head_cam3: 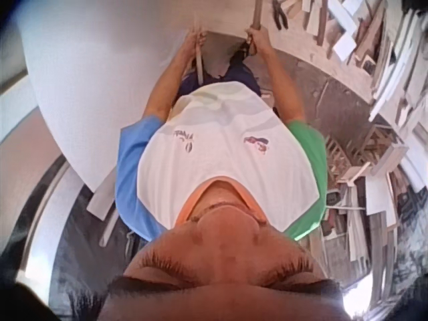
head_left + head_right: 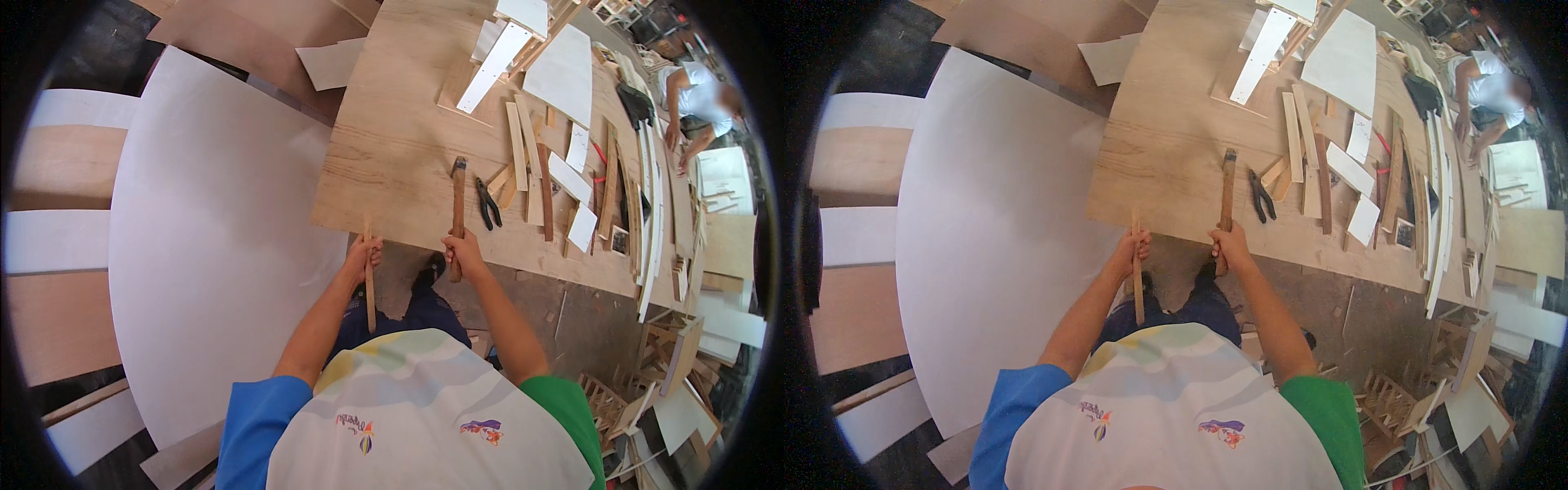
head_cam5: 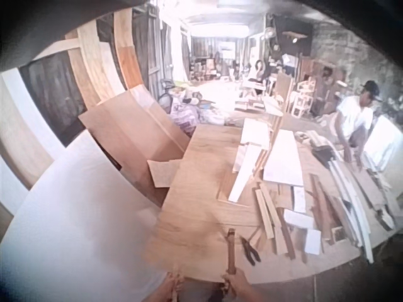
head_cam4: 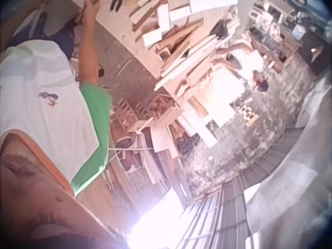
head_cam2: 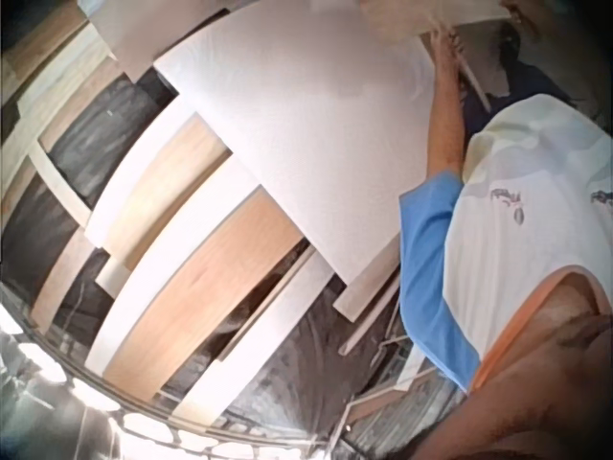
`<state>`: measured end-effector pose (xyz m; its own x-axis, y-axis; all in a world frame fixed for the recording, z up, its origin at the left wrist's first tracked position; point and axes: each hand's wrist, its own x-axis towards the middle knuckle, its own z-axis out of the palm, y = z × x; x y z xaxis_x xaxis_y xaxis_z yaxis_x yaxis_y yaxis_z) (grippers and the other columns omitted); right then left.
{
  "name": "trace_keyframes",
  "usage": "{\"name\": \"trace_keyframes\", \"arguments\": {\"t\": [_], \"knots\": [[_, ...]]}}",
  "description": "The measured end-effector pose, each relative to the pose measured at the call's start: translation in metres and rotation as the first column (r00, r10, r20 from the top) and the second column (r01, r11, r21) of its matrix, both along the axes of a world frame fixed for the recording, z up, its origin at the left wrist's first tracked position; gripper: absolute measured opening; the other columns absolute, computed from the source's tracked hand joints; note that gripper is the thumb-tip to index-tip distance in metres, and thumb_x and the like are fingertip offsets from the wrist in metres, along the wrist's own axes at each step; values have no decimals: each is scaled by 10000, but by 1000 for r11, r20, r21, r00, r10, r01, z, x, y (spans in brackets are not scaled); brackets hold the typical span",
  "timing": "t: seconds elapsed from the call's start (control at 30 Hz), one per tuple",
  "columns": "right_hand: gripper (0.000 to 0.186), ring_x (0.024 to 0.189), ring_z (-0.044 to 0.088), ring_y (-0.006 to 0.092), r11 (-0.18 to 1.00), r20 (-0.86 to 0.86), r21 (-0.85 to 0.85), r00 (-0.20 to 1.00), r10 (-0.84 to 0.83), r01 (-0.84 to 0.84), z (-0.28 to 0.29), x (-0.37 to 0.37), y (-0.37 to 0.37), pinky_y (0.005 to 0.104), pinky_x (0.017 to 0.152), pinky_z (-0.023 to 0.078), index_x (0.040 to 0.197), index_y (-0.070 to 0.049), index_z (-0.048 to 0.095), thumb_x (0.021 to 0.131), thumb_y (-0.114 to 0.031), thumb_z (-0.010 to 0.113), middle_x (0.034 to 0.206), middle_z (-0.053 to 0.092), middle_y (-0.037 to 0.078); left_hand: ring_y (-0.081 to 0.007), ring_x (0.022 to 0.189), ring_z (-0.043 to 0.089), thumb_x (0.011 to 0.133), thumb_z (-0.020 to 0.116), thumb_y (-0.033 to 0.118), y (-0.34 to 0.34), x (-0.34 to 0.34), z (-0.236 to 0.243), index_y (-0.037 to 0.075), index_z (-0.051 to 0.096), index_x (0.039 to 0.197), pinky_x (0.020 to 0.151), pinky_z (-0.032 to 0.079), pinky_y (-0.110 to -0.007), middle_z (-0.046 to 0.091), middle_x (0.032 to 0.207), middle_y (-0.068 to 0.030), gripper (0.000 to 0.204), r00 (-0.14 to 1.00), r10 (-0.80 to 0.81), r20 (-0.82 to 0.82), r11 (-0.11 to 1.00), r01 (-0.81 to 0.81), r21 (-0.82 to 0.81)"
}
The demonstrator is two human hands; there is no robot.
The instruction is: The person assembles a small wooden structure by hammering a thin piece of wood into another and using pliers to pull out or adjust small fasteners.
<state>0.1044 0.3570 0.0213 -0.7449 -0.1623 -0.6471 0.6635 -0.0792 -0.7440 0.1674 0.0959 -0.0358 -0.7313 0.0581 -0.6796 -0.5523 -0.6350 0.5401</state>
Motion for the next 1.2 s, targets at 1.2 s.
{"name": "trace_keyframes", "arguments": {"t": [1.2], "knots": [[268, 496, 490, 121, 996, -7, 90, 1000, -14, 15, 12, 186, -64, 277, 429, 413, 1074, 22, 507, 825, -34, 590, 662, 498, 38, -303, 1031, 602, 964, 473, 104, -39, 109, 12, 75, 252, 1431, 813, 550, -386, 579, 1120, -197, 518, 946, -320, 43, 944, 316, 92]]}}
